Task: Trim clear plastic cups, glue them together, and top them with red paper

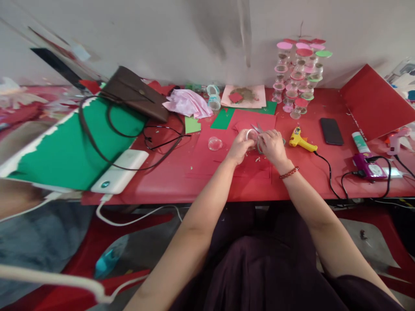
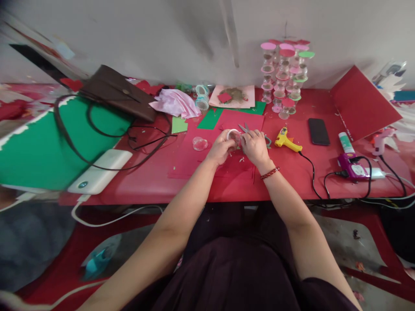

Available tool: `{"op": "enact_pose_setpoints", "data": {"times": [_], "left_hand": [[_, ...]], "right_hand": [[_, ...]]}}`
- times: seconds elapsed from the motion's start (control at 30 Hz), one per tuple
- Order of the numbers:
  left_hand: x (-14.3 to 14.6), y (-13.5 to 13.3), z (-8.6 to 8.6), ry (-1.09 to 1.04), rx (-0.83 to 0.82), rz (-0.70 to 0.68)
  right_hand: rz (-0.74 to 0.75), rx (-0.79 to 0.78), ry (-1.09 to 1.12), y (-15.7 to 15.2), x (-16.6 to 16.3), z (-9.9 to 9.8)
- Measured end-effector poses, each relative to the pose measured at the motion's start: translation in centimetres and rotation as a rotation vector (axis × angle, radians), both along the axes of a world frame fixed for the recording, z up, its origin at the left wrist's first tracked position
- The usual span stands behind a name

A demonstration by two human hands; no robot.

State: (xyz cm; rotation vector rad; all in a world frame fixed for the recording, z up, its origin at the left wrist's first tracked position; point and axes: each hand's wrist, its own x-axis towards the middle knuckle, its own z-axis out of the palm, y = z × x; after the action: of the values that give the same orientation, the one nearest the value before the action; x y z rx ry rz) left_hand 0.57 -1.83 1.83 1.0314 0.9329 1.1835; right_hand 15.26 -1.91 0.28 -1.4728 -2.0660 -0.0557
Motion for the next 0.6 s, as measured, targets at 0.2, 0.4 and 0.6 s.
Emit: {"op": "enact_pose_setpoints", "data": {"times": [0.2,0.4,0.6], "left_hand": [[-0.1,-0.3,0.6,-0.050,-0.083,-0.013],[-0.2,-0.2,0.9,-0.073,-0.102,-0.049],[-0.4,0.1,0.6,-0.070,-0.140,-0.083]], "right_hand": [[-0.042,0.057,-0.042,0.0,-0.4,-0.6],[0.028,0.057,0.151,0.9,-0.1,-1.3],[0.039,0.063,0.318,1.0,0.3,-1.4]]}}
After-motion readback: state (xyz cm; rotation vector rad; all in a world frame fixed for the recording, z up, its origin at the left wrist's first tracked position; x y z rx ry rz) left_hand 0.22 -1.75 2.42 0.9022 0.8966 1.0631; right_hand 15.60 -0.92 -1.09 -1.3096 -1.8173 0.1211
